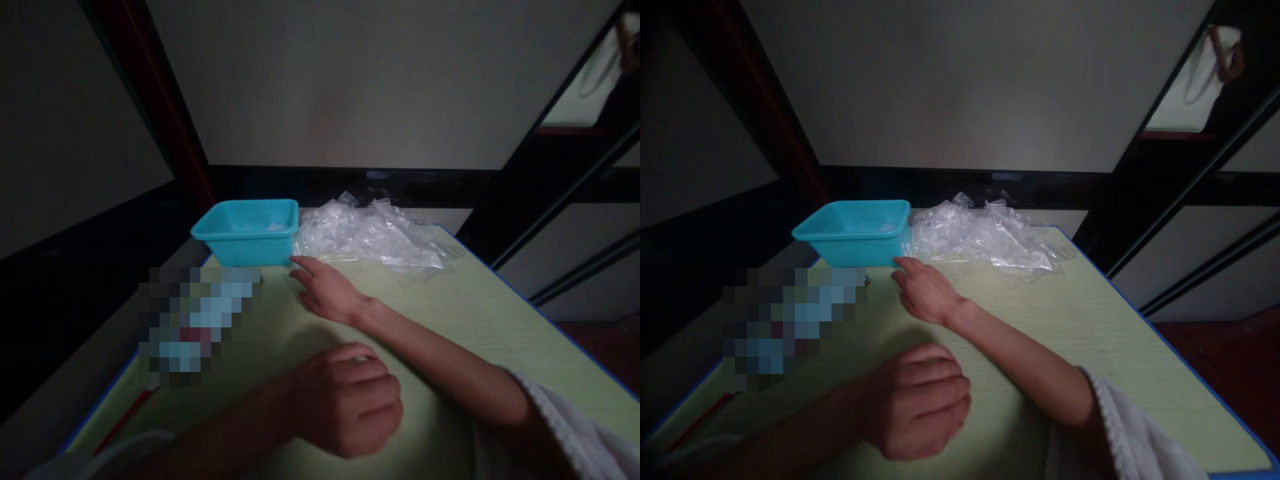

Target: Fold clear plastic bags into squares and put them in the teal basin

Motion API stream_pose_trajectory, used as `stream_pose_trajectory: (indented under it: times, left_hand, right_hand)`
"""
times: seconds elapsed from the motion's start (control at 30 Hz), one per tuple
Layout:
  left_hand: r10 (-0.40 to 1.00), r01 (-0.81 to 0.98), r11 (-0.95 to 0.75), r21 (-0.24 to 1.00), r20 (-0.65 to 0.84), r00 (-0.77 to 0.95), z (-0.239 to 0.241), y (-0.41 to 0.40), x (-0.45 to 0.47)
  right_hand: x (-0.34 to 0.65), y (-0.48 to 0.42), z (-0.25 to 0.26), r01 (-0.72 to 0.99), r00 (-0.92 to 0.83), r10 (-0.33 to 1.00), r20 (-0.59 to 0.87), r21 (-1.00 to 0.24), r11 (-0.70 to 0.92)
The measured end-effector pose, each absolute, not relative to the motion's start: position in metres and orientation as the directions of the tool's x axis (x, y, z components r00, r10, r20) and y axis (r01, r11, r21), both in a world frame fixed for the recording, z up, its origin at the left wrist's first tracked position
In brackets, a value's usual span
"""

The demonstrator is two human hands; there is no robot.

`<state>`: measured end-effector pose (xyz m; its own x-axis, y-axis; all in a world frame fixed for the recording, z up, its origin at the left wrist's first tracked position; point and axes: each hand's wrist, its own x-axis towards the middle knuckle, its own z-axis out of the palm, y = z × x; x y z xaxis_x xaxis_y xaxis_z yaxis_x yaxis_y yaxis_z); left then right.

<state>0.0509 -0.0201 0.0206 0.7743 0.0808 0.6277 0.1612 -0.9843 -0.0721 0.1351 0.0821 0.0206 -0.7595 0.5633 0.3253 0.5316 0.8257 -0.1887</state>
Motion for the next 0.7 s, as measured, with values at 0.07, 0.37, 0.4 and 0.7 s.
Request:
stream_pose_trajectory:
  times: [0.07,0.37,0.4,0.7]
  left_hand:
    - [0.028,0.059,-0.997,-0.047,0.489,0.872,0.019,-0.028,0.064]
    - [0.005,0.012,-1.0,-0.025,0.258,0.966,0.02,-0.033,0.084]
    - [0.015,0.021,-1.0,-0.018,0.267,0.964,0.017,-0.032,0.085]
    - [0.007,0.007,-1.0,0.0,0.291,0.957,0.012,-0.031,0.093]
  right_hand:
    - [0.135,0.082,0.021,0.529,-0.764,0.562,0.317,-0.19,0.827]
    - [0.134,0.082,0.022,0.533,-0.774,0.567,0.281,-0.192,0.824]
    - [0.135,0.082,0.023,0.535,-0.774,0.569,0.277,-0.194,0.822]
    - [0.165,0.048,0.037,0.569,-0.758,0.61,0.232,-0.225,0.791]
